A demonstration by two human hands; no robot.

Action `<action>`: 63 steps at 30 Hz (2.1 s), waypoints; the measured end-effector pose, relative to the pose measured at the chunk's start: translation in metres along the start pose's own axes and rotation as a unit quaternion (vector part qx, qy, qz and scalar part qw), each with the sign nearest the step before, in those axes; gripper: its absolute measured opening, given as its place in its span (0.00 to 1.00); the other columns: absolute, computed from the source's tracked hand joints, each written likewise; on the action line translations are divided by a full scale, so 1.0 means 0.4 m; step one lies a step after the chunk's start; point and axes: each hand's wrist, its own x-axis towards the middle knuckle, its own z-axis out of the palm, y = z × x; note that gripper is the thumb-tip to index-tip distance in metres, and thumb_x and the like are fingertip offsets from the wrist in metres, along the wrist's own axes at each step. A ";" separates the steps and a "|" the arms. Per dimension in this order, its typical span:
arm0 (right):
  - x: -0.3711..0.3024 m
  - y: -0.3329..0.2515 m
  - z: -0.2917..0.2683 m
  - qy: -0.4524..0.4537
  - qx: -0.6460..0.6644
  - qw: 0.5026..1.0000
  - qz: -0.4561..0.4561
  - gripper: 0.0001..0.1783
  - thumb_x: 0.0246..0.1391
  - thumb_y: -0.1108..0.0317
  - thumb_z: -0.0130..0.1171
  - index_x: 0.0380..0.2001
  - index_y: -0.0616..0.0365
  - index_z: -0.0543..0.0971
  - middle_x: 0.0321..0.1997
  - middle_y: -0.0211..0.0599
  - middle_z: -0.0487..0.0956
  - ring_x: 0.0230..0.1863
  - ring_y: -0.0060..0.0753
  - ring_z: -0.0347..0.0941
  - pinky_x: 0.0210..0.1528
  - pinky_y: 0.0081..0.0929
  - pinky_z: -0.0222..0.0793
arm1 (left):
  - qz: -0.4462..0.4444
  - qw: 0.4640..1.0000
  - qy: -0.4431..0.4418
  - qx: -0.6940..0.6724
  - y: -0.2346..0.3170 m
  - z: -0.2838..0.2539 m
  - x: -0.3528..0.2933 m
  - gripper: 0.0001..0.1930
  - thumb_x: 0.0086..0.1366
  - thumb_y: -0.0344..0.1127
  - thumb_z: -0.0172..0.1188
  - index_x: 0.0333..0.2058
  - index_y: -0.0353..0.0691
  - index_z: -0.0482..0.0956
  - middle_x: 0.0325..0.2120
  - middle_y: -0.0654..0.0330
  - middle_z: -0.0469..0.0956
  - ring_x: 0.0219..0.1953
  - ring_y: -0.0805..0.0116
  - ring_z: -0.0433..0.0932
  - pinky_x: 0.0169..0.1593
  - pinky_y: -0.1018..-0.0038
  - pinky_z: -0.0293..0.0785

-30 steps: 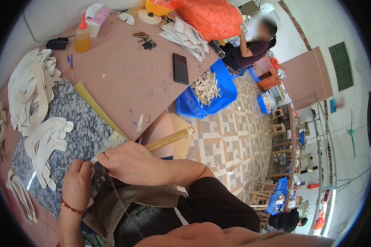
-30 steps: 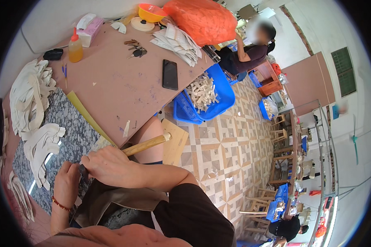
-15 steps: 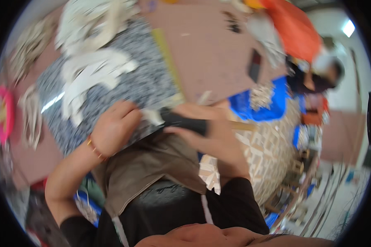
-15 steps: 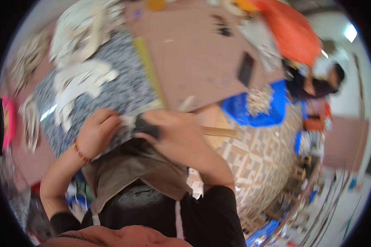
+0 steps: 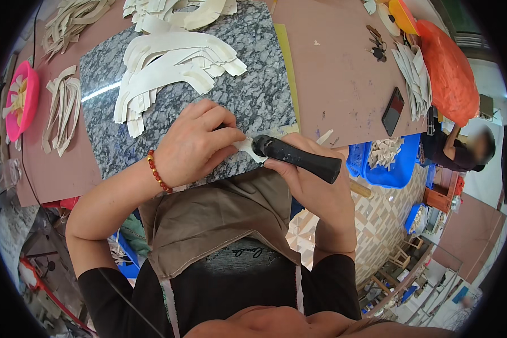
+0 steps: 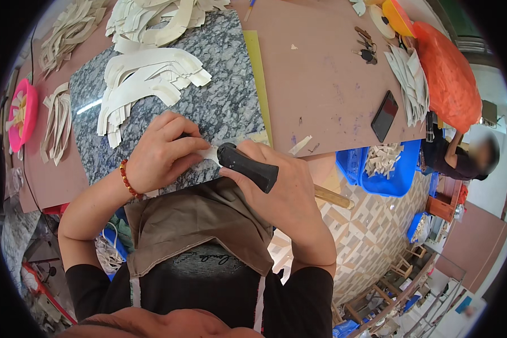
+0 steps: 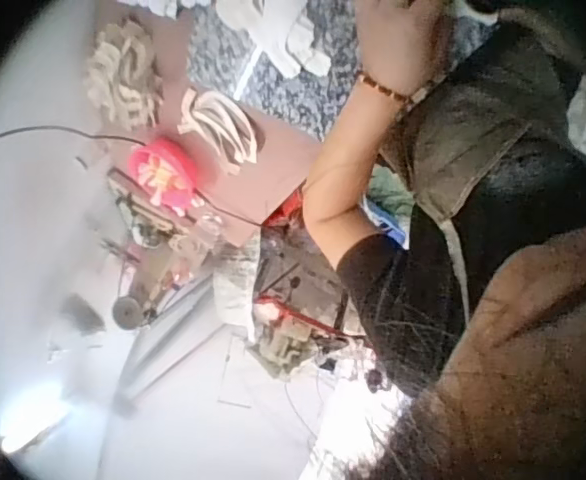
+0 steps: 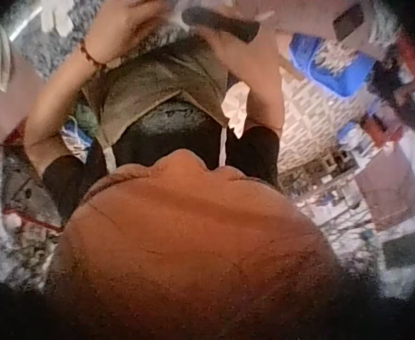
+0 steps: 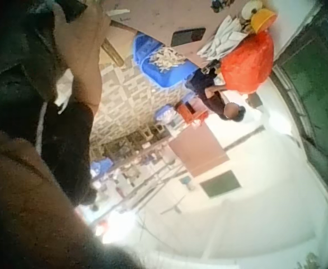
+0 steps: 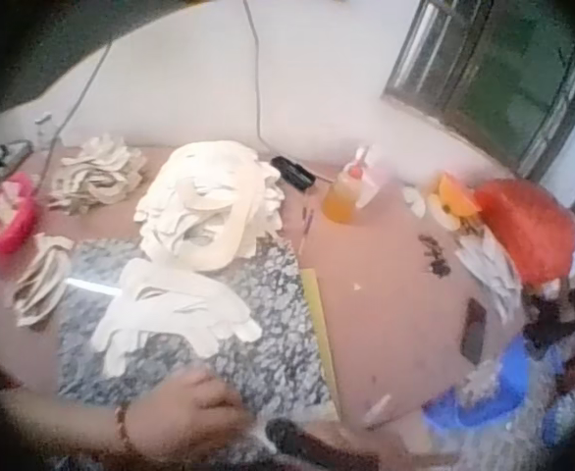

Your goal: Assembling and gluing shoe components on a workstation.

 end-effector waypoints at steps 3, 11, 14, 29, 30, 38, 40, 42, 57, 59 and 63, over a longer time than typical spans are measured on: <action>0.006 -0.010 -0.003 -0.006 -0.030 1.000 -0.007 0.13 0.55 0.64 0.74 0.40 0.58 0.84 0.31 0.39 0.82 0.28 0.42 0.80 0.32 0.29 0.73 | 0.026 0.999 -0.006 0.028 0.005 -0.024 -0.003 0.17 0.53 0.30 0.73 0.44 0.42 0.85 0.41 0.60 0.78 0.46 0.55 0.76 0.49 0.62 0.72; 0.004 -0.025 0.030 0.037 0.050 0.998 -0.011 0.15 0.58 0.58 0.72 0.40 0.53 0.79 0.32 0.37 0.81 0.32 0.52 0.80 0.32 0.40 0.73 | 0.076 0.983 -0.053 0.157 0.038 -0.039 -0.034 0.19 0.54 0.32 0.65 0.47 0.40 0.83 0.45 0.60 0.78 0.48 0.59 0.77 0.50 0.62 0.72; 0.017 -0.033 0.012 -0.001 0.000 1.000 -0.014 0.15 0.59 0.58 0.70 0.38 0.53 0.76 0.30 0.36 0.80 0.31 0.51 0.80 0.30 0.41 0.73 | 0.081 0.977 -0.048 0.189 0.047 -0.040 -0.038 0.19 0.55 0.32 0.64 0.47 0.40 0.82 0.46 0.59 0.78 0.49 0.59 0.77 0.51 0.62 0.73; 0.084 -0.033 -0.011 -0.016 -0.012 1.000 0.006 0.16 0.61 0.54 0.68 0.36 0.53 0.75 0.29 0.36 0.80 0.30 0.51 0.80 0.30 0.42 0.73 | 0.002 0.999 0.019 0.040 -0.006 -0.050 0.002 0.17 0.53 0.25 0.72 0.44 0.37 0.85 0.40 0.59 0.78 0.43 0.56 0.78 0.45 0.63 0.75; 0.018 0.017 0.017 -0.033 -0.026 0.999 0.011 0.16 0.61 0.54 0.68 0.36 0.53 0.75 0.29 0.36 0.80 0.30 0.51 0.80 0.30 0.42 0.73 | -0.006 0.999 0.023 0.031 0.019 0.043 -0.039 0.17 0.53 0.25 0.72 0.44 0.37 0.85 0.40 0.59 0.78 0.43 0.56 0.78 0.45 0.63 0.75; 0.002 0.034 0.025 0.018 0.005 1.000 -0.013 0.16 0.61 0.55 0.68 0.35 0.52 0.75 0.29 0.37 0.80 0.31 0.51 0.80 0.30 0.42 0.74 | 0.061 0.991 -0.019 0.118 0.048 0.035 -0.025 0.21 0.53 0.29 0.65 0.48 0.35 0.83 0.43 0.56 0.78 0.45 0.56 0.78 0.47 0.63 0.75; 0.000 0.030 0.025 -0.011 -0.025 1.000 -0.006 0.15 0.61 0.56 0.68 0.35 0.52 0.74 0.29 0.37 0.79 0.31 0.51 0.80 0.30 0.42 0.73 | 0.071 0.987 -0.032 0.140 0.056 0.042 -0.033 0.22 0.53 0.30 0.64 0.49 0.34 0.82 0.43 0.55 0.78 0.45 0.56 0.78 0.47 0.62 0.76; 0.007 0.036 0.012 -0.009 -0.022 1.000 -0.011 0.15 0.61 0.56 0.68 0.35 0.53 0.74 0.28 0.37 0.79 0.30 0.51 0.80 0.29 0.42 0.73 | 0.083 0.982 -0.043 0.162 0.060 0.044 -0.033 0.23 0.53 0.31 0.64 0.50 0.34 0.81 0.44 0.55 0.77 0.45 0.56 0.78 0.47 0.62 0.76; 0.018 0.003 0.010 -0.023 -0.048 0.996 -0.067 0.13 0.53 0.64 0.75 0.36 0.56 0.81 0.29 0.36 0.79 0.26 0.44 0.77 0.28 0.31 0.70 | -0.042 0.997 0.030 0.060 0.060 0.054 -0.043 0.14 0.56 0.27 0.64 0.43 0.36 0.81 0.37 0.55 0.78 0.39 0.57 0.78 0.43 0.63 0.75; 0.011 0.010 0.013 -0.033 -0.064 0.996 -0.051 0.13 0.53 0.64 0.75 0.35 0.56 0.81 0.28 0.36 0.79 0.26 0.43 0.76 0.28 0.31 0.70 | -0.014 0.999 0.001 0.029 0.047 0.045 -0.054 0.14 0.55 0.25 0.63 0.43 0.36 0.82 0.34 0.56 0.78 0.37 0.57 0.78 0.42 0.64 0.76; 0.007 0.024 0.014 -0.010 -0.021 0.999 -0.046 0.13 0.54 0.64 0.75 0.35 0.56 0.81 0.28 0.36 0.78 0.26 0.43 0.76 0.28 0.32 0.70 | 0.044 0.996 0.011 0.077 0.053 0.047 -0.059 0.13 0.56 0.28 0.62 0.41 0.34 0.81 0.34 0.57 0.75 0.36 0.59 0.76 0.41 0.67 0.76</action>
